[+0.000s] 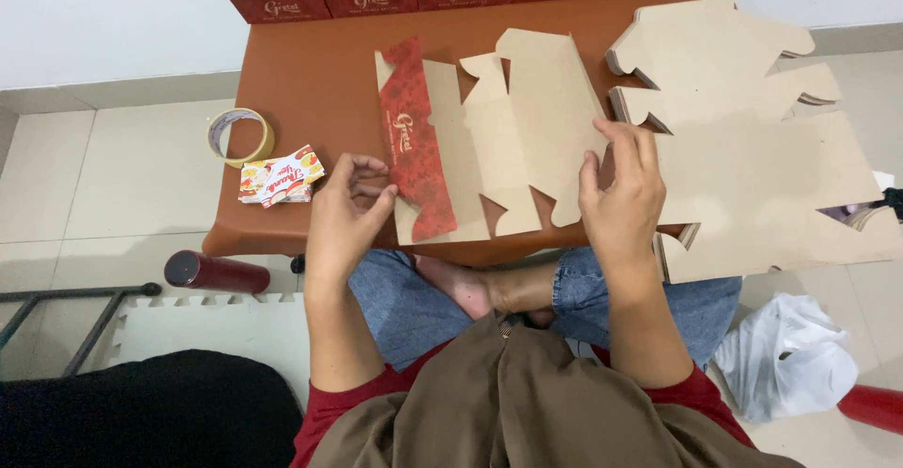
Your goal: Assembling small cardboard gift boxes by folding pre-cut templates and applying decorative stickers.
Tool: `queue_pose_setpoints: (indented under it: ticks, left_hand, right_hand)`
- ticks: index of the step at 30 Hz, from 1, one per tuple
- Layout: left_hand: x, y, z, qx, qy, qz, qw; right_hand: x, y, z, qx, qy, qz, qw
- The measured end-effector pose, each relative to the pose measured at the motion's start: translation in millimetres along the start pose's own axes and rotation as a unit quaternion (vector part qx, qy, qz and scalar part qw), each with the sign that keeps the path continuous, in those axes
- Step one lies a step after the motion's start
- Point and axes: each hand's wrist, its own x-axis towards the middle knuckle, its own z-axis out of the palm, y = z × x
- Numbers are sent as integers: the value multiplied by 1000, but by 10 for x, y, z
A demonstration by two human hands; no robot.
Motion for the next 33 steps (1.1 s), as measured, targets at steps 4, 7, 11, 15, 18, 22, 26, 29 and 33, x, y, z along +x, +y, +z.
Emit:
queue_pose_setpoints:
  ticks: [4,7,11,15,18,22,26,29,33]
  left_hand:
    - [-55,-18,183,34,-12,-35,999]
    - [-61,-42,265,96,-3,-81,992]
    - [-44,-74,324,181,6,-79,980]
    - [-17,-41,391,234,-22,-72,969]
    - [-8,29,402,237,-33,-84,967]
    - [1,25,412,251,-41,-80,964]
    - [-29,-1,452,256,-5,-36,966]
    - [-46,-55,469,251,39,1,967]
    - [-34,-136,509,244,54,-6,968]
  right_hand:
    - [-3,-166,145,88,-62,-15,994]
    - [-185,-144,339,91,-177,-81,977]
    - [-331,-98,500,6,-368,-83,926]
    - [-54,-75,684,-73,-414,-68,905]
    - [258,54,1008,-77,-442,-36,893]
    - [637,203,1545,-116,-470,-15,875]
    - [872,329,2042,-131,-479,-16,868]
    - [964,268,2100,-130,-494,-17,860]
    - [903,-148,1658,-144,-538,-1,830]
